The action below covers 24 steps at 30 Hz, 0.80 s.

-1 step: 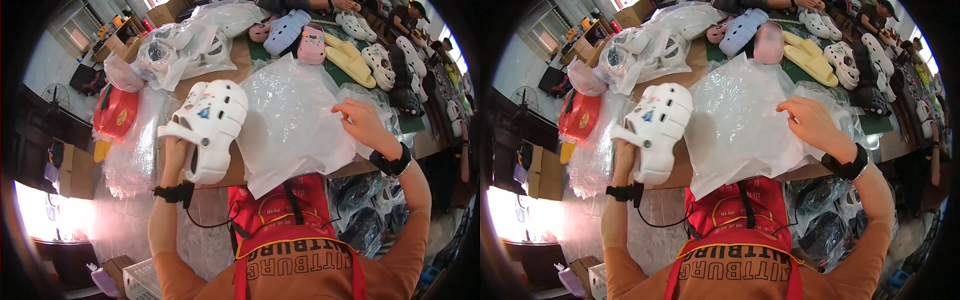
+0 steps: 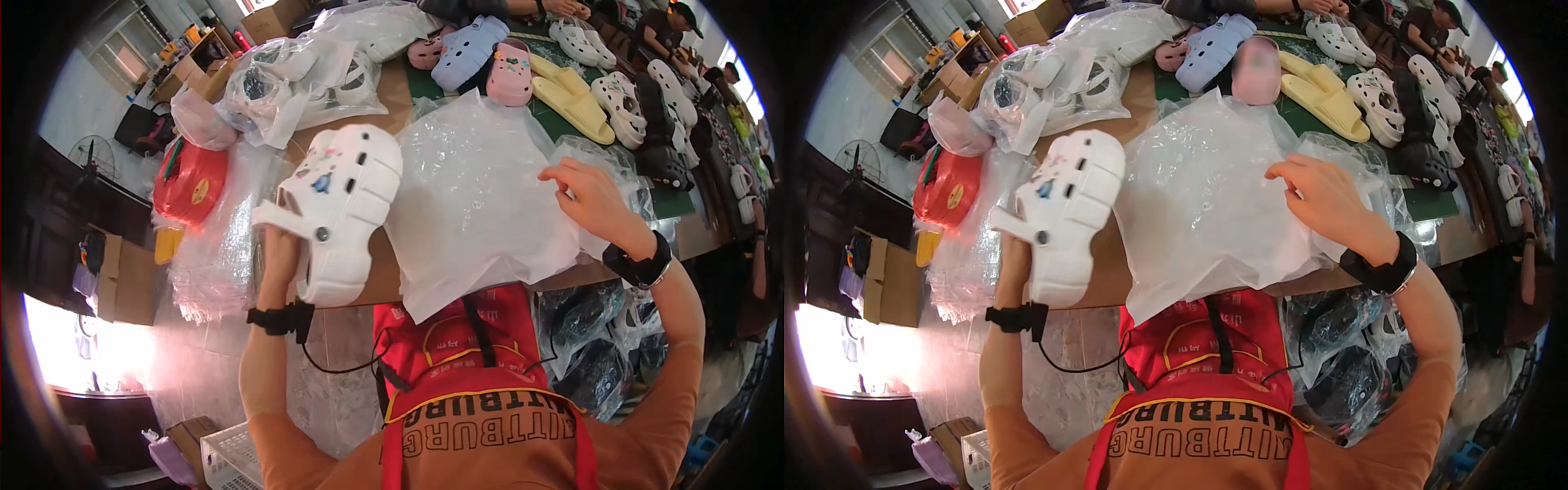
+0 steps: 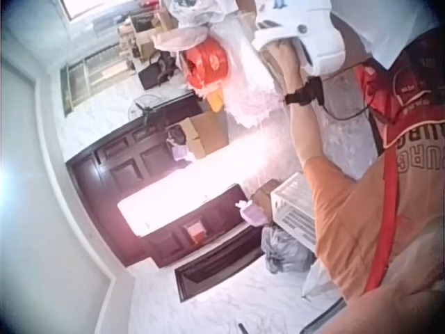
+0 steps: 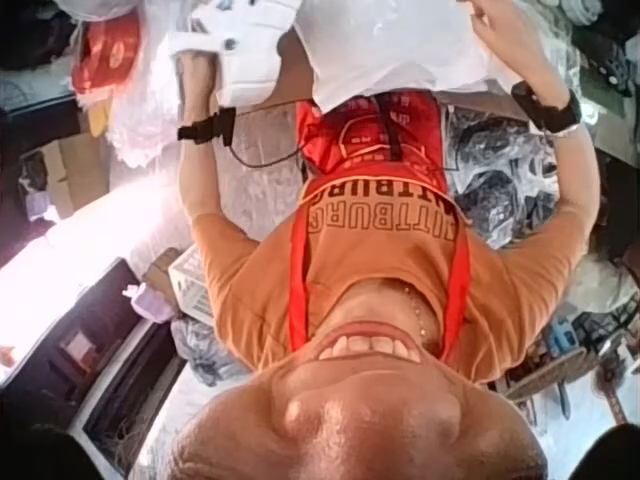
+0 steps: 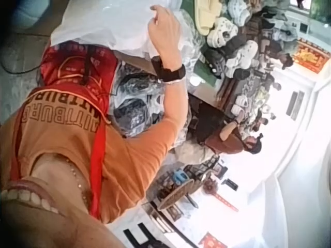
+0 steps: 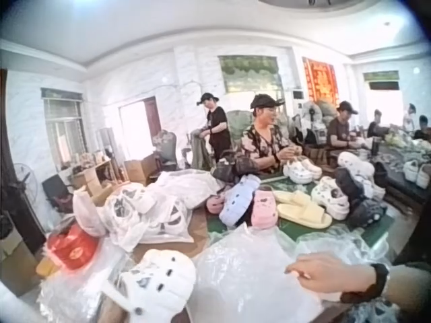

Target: Packing white clogs into plastic bags at a factory finishing workbench.

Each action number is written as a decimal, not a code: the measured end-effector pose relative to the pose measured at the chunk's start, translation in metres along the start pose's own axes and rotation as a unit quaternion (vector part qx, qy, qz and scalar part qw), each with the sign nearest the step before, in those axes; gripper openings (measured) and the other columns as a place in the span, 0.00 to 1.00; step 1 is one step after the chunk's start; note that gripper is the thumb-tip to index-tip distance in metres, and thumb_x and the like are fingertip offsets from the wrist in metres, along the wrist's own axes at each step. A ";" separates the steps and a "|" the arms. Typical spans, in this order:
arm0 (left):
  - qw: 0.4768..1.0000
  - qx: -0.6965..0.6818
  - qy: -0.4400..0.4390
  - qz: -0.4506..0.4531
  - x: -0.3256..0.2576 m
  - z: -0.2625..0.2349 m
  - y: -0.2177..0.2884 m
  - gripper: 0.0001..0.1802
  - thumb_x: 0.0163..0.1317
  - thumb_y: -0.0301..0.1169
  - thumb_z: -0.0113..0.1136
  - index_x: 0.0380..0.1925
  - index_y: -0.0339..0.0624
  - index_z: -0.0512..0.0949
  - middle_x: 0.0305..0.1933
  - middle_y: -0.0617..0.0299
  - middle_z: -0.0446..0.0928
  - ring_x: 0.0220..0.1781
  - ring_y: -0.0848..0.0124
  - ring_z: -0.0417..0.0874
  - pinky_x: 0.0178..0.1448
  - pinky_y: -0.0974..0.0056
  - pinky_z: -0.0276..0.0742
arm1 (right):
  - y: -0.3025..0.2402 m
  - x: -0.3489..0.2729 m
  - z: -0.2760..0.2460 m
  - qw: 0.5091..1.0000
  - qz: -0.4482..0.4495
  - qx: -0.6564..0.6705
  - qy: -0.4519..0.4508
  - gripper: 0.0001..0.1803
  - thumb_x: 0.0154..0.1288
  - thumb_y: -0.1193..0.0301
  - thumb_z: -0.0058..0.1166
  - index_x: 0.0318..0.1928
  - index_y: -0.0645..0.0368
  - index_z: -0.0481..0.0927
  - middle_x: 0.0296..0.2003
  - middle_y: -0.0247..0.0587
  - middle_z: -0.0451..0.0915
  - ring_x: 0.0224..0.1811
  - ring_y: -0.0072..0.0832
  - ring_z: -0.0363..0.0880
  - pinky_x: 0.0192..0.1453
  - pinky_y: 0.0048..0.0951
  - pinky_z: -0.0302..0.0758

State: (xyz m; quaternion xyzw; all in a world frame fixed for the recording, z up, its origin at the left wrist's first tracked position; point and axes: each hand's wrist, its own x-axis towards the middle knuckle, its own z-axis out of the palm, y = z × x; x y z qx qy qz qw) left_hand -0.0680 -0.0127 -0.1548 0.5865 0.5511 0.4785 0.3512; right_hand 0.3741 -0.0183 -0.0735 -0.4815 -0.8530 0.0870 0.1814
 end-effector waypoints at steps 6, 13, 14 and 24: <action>0.968 -0.239 -0.005 -0.077 -0.019 -0.046 0.021 0.24 0.58 0.29 0.54 0.54 0.33 0.66 0.50 0.56 0.72 0.51 0.69 0.73 0.55 0.63 0.71 | -0.019 0.035 0.008 0.996 -0.087 0.020 0.026 0.25 0.48 0.82 0.42 0.51 0.58 0.70 0.44 0.45 0.73 0.38 0.43 0.74 0.40 0.38 0.71; 0.963 -0.226 -0.117 -0.091 -0.051 -0.034 0.064 0.27 0.61 0.37 0.52 0.58 0.36 0.62 0.57 0.55 0.66 0.56 0.66 0.71 0.58 0.61 0.70 | -0.037 0.047 0.003 0.990 -0.111 0.076 -0.041 0.27 0.53 0.72 0.46 0.57 0.59 0.65 0.53 0.47 0.69 0.44 0.45 0.74 0.45 0.39 0.72; 0.960 -0.227 -0.133 -0.092 -0.058 -0.011 0.070 0.28 0.61 0.38 0.51 0.58 0.37 0.61 0.58 0.54 0.65 0.56 0.66 0.70 0.58 0.61 0.69 | -0.038 0.046 0.004 0.984 -0.131 0.112 -0.038 0.28 0.54 0.69 0.48 0.57 0.59 0.64 0.53 0.47 0.69 0.45 0.45 0.74 0.46 0.38 0.72; 0.966 -0.065 -0.239 -0.072 -0.068 0.043 0.098 0.28 0.52 0.31 0.62 0.53 0.33 0.69 0.52 0.55 0.74 0.54 0.67 0.74 0.58 0.62 0.68 | -0.043 0.029 0.020 0.984 -0.151 0.089 -0.040 0.32 0.56 0.66 0.53 0.61 0.58 0.61 0.60 0.48 0.62 0.54 0.44 0.70 0.51 0.36 0.72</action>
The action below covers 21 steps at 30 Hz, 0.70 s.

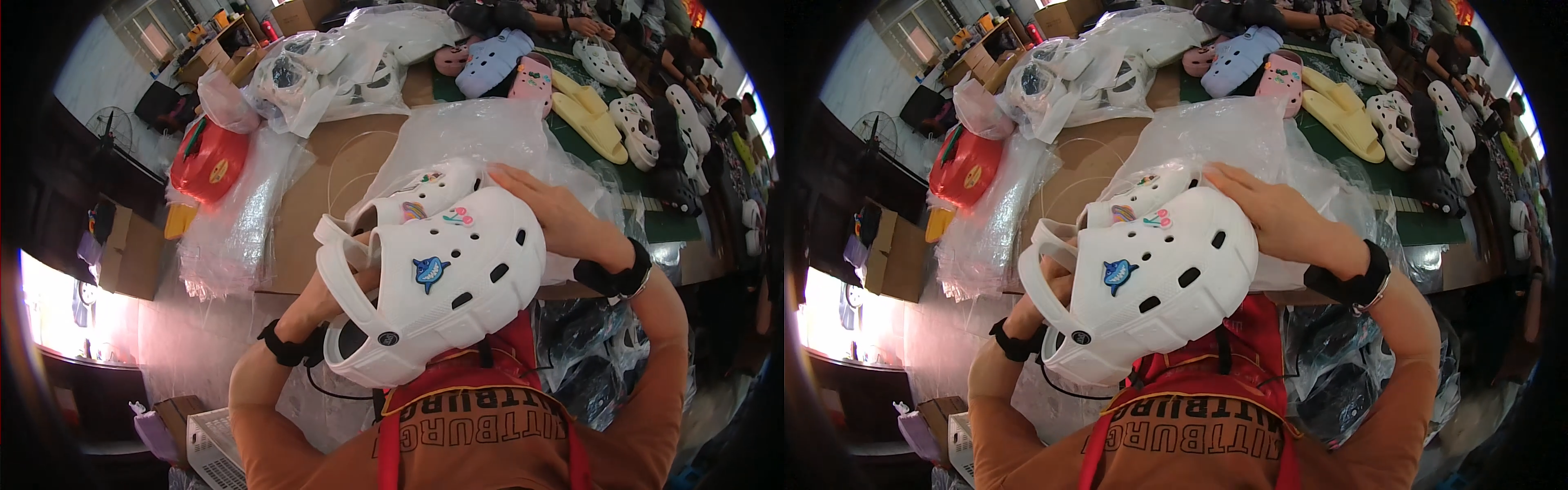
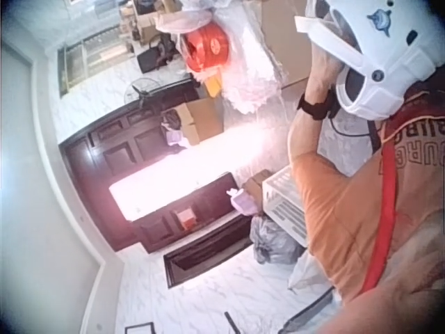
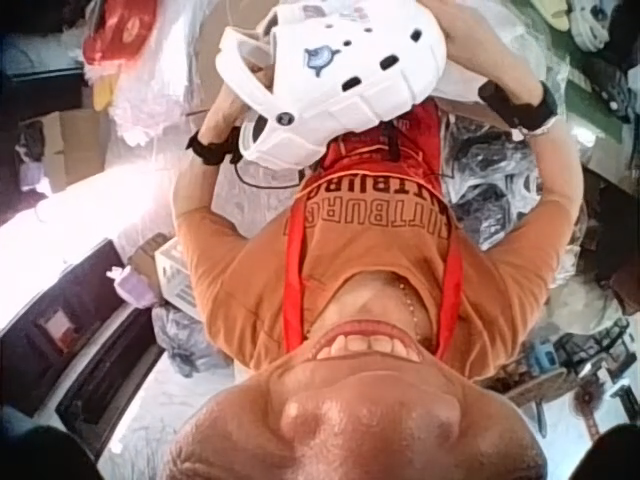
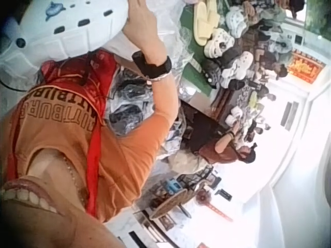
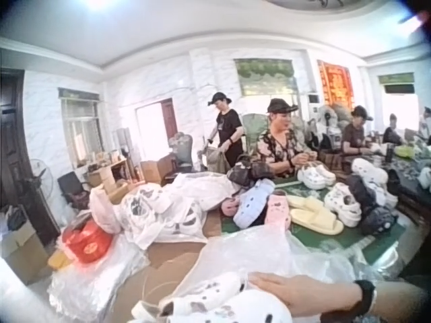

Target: Packing white clogs into plastic bags at a factory finishing workbench.

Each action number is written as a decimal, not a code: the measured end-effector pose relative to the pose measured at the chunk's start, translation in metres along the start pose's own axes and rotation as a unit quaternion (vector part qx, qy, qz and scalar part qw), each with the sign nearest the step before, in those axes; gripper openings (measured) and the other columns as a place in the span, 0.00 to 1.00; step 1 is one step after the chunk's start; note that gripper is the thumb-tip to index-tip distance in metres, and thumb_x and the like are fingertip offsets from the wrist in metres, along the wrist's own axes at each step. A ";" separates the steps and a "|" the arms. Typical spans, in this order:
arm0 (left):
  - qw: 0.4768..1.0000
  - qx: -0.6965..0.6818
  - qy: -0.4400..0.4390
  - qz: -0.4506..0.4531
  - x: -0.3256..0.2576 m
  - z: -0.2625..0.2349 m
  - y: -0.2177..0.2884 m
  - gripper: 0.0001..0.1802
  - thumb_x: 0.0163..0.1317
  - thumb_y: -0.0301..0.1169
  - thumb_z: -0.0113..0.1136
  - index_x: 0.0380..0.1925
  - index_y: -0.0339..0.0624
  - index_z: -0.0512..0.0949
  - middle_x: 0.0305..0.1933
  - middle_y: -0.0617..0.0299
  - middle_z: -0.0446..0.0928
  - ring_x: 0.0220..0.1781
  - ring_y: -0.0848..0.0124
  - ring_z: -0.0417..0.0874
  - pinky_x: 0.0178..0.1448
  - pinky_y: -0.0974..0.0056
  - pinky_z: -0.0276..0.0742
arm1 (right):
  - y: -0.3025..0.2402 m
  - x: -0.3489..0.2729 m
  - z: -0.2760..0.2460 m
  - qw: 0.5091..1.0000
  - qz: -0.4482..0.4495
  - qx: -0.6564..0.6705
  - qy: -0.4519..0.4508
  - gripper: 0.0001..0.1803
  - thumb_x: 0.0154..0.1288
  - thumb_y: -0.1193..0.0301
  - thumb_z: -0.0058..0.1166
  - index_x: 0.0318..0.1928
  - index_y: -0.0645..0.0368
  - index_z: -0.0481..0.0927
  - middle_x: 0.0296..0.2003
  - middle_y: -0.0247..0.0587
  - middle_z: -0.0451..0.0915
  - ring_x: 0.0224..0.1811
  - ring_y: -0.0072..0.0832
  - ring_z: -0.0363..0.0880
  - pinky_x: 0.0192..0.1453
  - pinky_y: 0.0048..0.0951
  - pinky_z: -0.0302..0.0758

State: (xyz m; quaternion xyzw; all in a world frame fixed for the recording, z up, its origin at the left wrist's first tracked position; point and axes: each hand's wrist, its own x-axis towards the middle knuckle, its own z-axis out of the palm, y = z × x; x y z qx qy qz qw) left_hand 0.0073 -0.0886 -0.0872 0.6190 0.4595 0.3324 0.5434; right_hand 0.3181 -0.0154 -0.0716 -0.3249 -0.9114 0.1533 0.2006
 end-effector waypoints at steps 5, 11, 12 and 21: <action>1.000 0.028 0.002 0.000 0.003 -0.003 -0.014 0.27 0.54 0.33 0.62 0.54 0.35 0.69 0.50 0.57 0.75 0.50 0.69 0.76 0.54 0.64 0.71 | 0.003 -0.003 0.005 0.998 -0.002 0.050 -0.028 0.34 0.58 0.71 0.49 0.65 0.56 0.54 0.64 0.50 0.56 0.60 0.45 0.64 0.56 0.37 0.69; 0.994 0.062 0.061 0.059 0.008 0.002 -0.023 0.17 0.51 0.33 0.61 0.40 0.33 0.76 0.32 0.55 0.79 0.32 0.67 0.79 0.40 0.63 0.74 | -0.001 -0.006 0.004 0.993 0.013 0.102 -0.053 0.38 0.51 0.81 0.42 0.66 0.57 0.50 0.65 0.51 0.52 0.60 0.49 0.63 0.57 0.39 0.67; 0.994 0.063 0.064 0.058 0.008 0.004 -0.027 0.17 0.51 0.33 0.61 0.40 0.33 0.76 0.32 0.55 0.79 0.32 0.67 0.79 0.40 0.63 0.74 | -0.002 -0.006 0.004 0.993 0.010 0.103 -0.054 0.38 0.51 0.81 0.42 0.66 0.57 0.50 0.65 0.51 0.52 0.60 0.49 0.63 0.57 0.39 0.67; 0.926 0.323 0.159 0.112 0.020 0.027 -0.025 0.14 0.51 0.34 0.55 0.38 0.42 0.76 0.34 0.51 0.78 0.37 0.53 0.79 0.40 0.56 0.72 | -0.023 -0.010 0.013 0.999 -0.029 -0.006 -0.014 0.37 0.47 0.83 0.43 0.63 0.61 0.56 0.65 0.50 0.54 0.44 0.47 0.75 0.40 0.36 0.75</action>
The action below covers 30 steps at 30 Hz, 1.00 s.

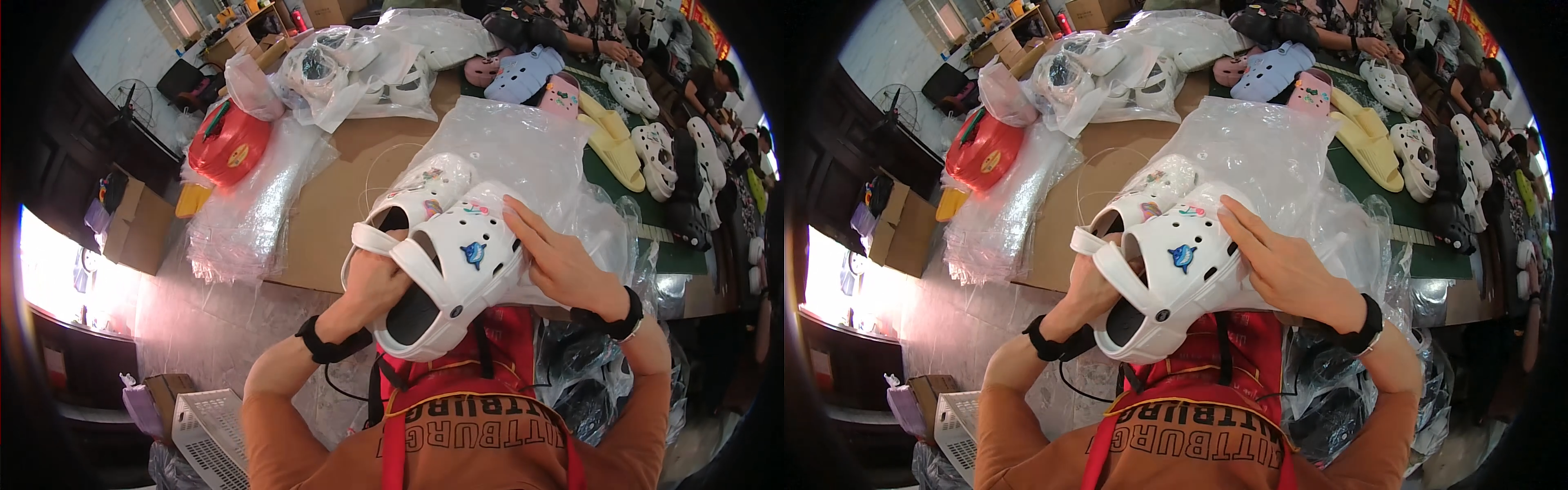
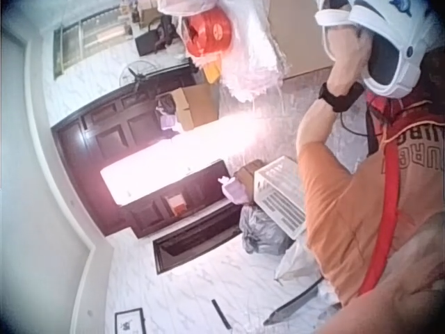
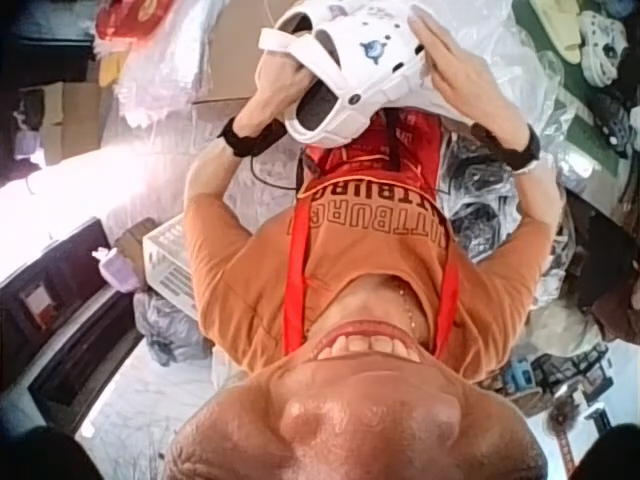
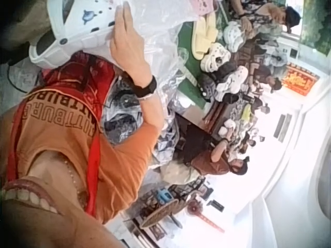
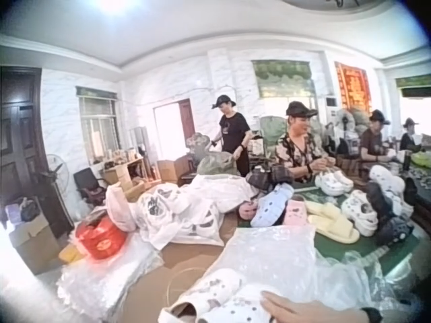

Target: Packing white clogs into plastic bags at a factory finishing workbench.

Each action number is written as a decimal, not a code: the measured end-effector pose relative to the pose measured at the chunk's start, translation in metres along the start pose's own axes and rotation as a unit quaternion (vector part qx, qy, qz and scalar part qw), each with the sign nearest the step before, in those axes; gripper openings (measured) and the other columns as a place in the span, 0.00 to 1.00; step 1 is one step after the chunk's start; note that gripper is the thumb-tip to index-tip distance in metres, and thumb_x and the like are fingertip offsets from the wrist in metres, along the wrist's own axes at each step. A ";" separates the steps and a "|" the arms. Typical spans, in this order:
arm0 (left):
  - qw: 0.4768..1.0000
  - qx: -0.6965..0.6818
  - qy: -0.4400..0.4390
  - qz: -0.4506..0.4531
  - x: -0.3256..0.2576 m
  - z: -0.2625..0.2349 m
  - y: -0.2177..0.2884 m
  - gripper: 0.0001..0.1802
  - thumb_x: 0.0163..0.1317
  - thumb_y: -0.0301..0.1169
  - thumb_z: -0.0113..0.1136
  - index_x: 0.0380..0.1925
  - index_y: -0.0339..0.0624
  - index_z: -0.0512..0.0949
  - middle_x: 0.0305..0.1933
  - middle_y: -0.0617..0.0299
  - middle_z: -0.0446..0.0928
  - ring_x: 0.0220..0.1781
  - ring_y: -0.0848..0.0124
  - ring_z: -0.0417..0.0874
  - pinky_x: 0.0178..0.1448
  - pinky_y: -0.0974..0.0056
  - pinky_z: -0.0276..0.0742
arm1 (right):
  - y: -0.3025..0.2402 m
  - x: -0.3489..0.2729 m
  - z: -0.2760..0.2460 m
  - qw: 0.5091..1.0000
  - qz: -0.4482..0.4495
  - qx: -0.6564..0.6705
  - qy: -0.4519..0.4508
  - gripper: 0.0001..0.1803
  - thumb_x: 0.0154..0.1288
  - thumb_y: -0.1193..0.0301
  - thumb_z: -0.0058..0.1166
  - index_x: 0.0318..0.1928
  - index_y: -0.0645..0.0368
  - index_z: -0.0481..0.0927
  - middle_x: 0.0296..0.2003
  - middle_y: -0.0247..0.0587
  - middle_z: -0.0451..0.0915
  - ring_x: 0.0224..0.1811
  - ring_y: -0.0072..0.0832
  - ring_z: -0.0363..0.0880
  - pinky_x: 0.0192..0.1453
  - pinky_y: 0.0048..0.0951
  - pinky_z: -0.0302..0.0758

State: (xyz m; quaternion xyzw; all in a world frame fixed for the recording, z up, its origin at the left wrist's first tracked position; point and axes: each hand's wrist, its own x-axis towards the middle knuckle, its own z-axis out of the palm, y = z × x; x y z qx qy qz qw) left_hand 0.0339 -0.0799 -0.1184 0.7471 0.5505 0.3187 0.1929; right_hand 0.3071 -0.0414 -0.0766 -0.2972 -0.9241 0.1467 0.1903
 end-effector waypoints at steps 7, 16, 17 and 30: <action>1.000 0.013 0.017 0.014 0.005 0.018 -0.009 0.16 0.53 0.36 0.55 0.41 0.42 0.74 0.33 0.47 0.77 0.37 0.49 0.77 0.38 0.51 0.71 | 0.002 -0.007 0.027 1.000 0.006 0.000 0.027 0.38 0.44 0.83 0.44 0.62 0.63 0.57 0.65 0.48 0.55 0.44 0.46 0.75 0.40 0.35 0.75; 0.999 0.020 0.038 -0.031 0.023 0.041 -0.001 0.18 0.56 0.38 0.54 0.43 0.39 0.72 0.33 0.44 0.77 0.35 0.48 0.78 0.37 0.50 0.72 | 0.000 -0.008 0.054 0.990 0.060 0.031 0.124 0.40 0.42 0.84 0.43 0.63 0.66 0.56 0.65 0.50 0.54 0.50 0.46 0.73 0.40 0.35 0.75; 0.999 0.019 0.036 -0.032 0.024 0.042 0.001 0.18 0.56 0.38 0.54 0.43 0.39 0.72 0.33 0.44 0.77 0.35 0.48 0.78 0.37 0.50 0.72 | 0.003 -0.009 0.054 0.987 0.069 0.032 0.143 0.40 0.42 0.84 0.44 0.63 0.65 0.56 0.65 0.49 0.54 0.51 0.46 0.73 0.41 0.34 0.75; 0.995 0.055 0.002 -0.078 0.039 0.071 -0.010 0.20 0.53 0.38 0.55 0.45 0.41 0.73 0.32 0.46 0.77 0.36 0.49 0.78 0.37 0.52 0.72 | 0.014 -0.014 0.084 0.989 0.006 -0.007 0.147 0.36 0.43 0.83 0.47 0.60 0.65 0.62 0.62 0.54 0.59 0.41 0.42 0.78 0.38 0.32 0.76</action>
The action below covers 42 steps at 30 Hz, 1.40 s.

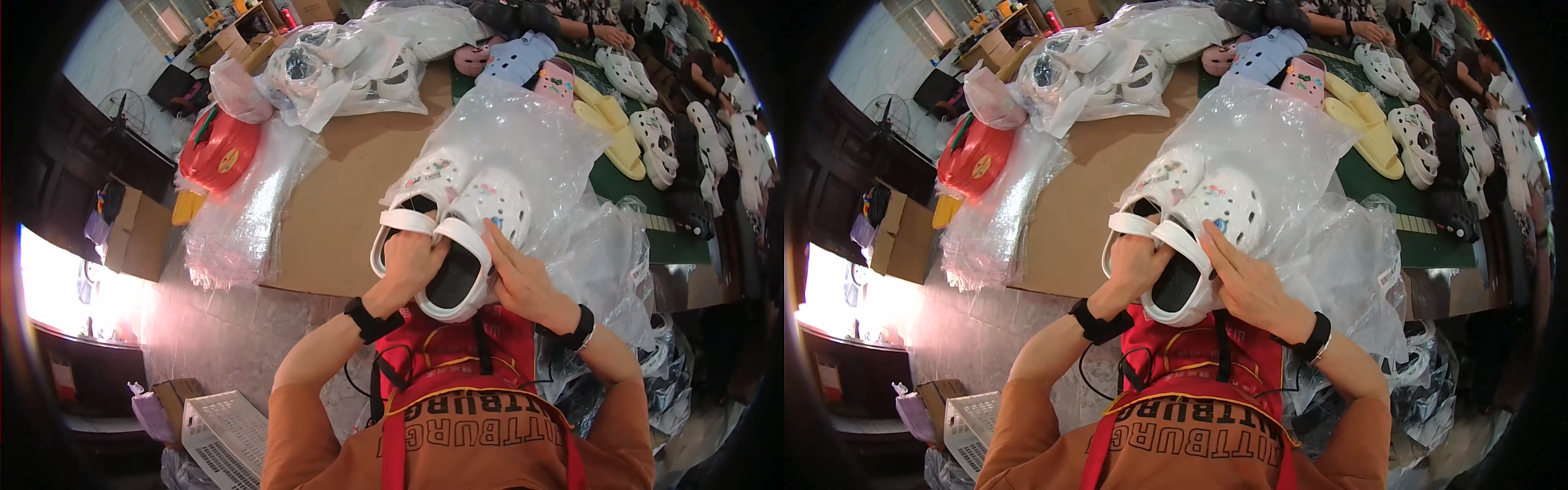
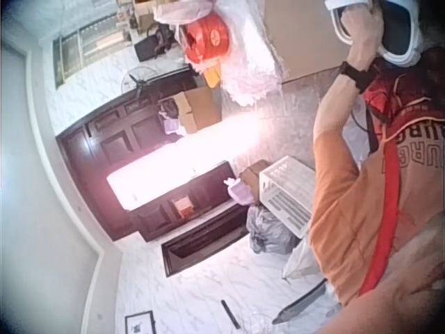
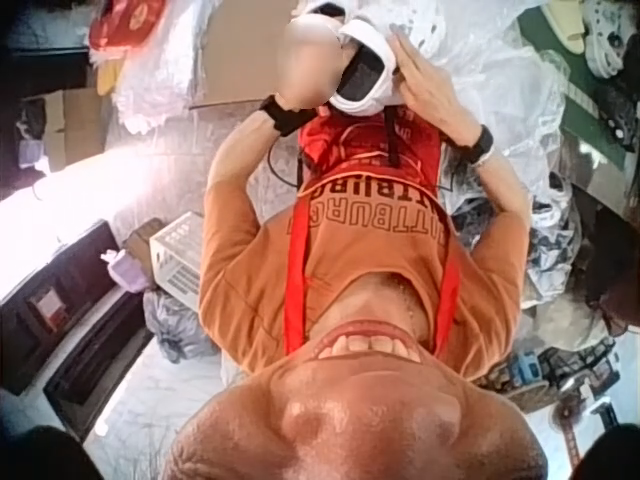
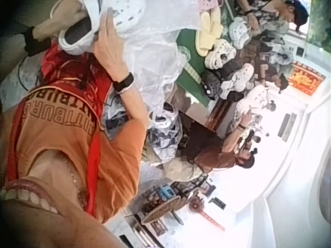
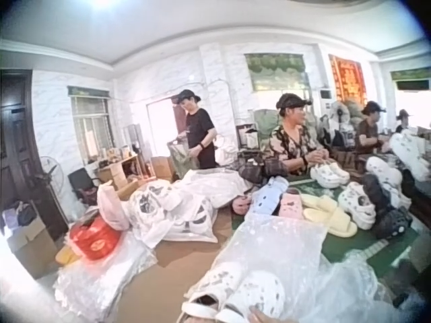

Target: Packing white clogs into plastic bags at a factory finishing workbench.

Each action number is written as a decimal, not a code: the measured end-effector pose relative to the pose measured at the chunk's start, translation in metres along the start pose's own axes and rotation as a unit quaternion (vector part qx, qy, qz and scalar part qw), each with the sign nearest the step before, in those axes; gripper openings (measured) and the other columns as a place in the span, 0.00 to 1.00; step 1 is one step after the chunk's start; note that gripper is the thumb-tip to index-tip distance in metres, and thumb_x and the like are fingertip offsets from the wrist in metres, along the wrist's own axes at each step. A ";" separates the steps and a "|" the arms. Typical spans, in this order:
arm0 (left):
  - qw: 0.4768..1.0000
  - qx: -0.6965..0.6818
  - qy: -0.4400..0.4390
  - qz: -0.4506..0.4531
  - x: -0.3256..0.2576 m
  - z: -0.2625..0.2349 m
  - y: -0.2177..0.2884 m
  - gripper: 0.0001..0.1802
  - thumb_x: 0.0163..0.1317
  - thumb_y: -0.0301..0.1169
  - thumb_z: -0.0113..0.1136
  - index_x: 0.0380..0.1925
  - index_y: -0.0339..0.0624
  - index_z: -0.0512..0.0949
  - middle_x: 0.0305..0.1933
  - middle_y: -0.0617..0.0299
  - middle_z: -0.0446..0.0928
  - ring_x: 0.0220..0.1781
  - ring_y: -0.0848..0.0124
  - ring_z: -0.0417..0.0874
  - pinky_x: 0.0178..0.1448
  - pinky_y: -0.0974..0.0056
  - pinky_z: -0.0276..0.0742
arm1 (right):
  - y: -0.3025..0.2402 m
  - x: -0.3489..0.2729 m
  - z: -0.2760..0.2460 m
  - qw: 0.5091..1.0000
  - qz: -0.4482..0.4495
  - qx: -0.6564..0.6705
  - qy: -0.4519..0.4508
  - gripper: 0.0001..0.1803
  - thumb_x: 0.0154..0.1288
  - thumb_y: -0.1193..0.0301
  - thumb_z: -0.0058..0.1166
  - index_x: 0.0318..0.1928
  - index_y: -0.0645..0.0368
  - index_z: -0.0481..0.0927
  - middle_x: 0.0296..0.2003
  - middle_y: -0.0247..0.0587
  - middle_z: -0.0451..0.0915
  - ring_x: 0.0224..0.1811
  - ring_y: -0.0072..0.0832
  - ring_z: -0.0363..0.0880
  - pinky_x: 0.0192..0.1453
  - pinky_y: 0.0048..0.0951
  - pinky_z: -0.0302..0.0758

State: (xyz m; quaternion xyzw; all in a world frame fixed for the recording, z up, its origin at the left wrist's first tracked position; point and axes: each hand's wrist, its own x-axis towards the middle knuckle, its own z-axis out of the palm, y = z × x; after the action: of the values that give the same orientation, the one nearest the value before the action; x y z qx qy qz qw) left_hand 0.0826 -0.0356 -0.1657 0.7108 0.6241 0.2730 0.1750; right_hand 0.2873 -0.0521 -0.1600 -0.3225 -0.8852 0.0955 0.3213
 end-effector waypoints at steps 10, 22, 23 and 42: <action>0.984 -0.120 -0.050 0.123 -0.034 -0.051 -0.042 0.18 0.53 0.27 0.52 0.47 0.38 0.73 0.39 0.50 0.77 0.39 0.58 0.79 0.45 0.59 0.74 | 0.007 -0.033 -0.007 0.984 0.121 0.129 -0.037 0.31 0.49 0.82 0.50 0.58 0.53 0.67 0.59 0.48 0.65 0.35 0.40 0.78 0.34 0.32 0.74; 0.980 -0.184 -0.053 -0.043 0.031 -0.032 -0.100 0.15 0.62 0.30 0.46 0.47 0.36 0.74 0.44 0.48 0.78 0.45 0.58 0.79 0.51 0.62 0.72 | -0.014 -0.046 -0.004 0.940 0.323 0.040 -0.100 0.20 0.53 0.62 0.57 0.43 0.61 0.71 0.35 0.49 0.77 0.37 0.45 0.78 0.38 0.39 0.73; 0.975 -0.213 -0.053 -0.042 0.030 -0.025 -0.107 0.16 0.63 0.30 0.46 0.47 0.36 0.74 0.44 0.49 0.78 0.45 0.60 0.79 0.50 0.63 0.72 | -0.014 -0.047 -0.005 0.939 0.321 0.031 -0.119 0.22 0.53 0.60 0.57 0.44 0.61 0.70 0.35 0.49 0.78 0.37 0.45 0.78 0.38 0.39 0.74; 0.969 -0.222 -0.097 -0.041 0.045 -0.003 -0.120 0.20 0.62 0.22 0.46 0.56 0.38 0.69 0.48 0.53 0.76 0.48 0.69 0.77 0.51 0.67 0.72 | -0.006 -0.060 0.029 0.838 0.446 0.314 -0.024 0.25 0.61 0.71 0.51 0.52 0.63 0.53 0.27 0.41 0.77 0.25 0.24 0.73 0.29 0.25 0.68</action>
State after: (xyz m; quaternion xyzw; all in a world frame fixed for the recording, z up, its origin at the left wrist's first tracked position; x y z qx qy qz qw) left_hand -0.0112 0.0278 -0.2263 0.6514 0.5565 0.3269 0.3988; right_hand 0.3010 -0.0935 -0.2111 -0.5618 -0.5755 0.5089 0.3070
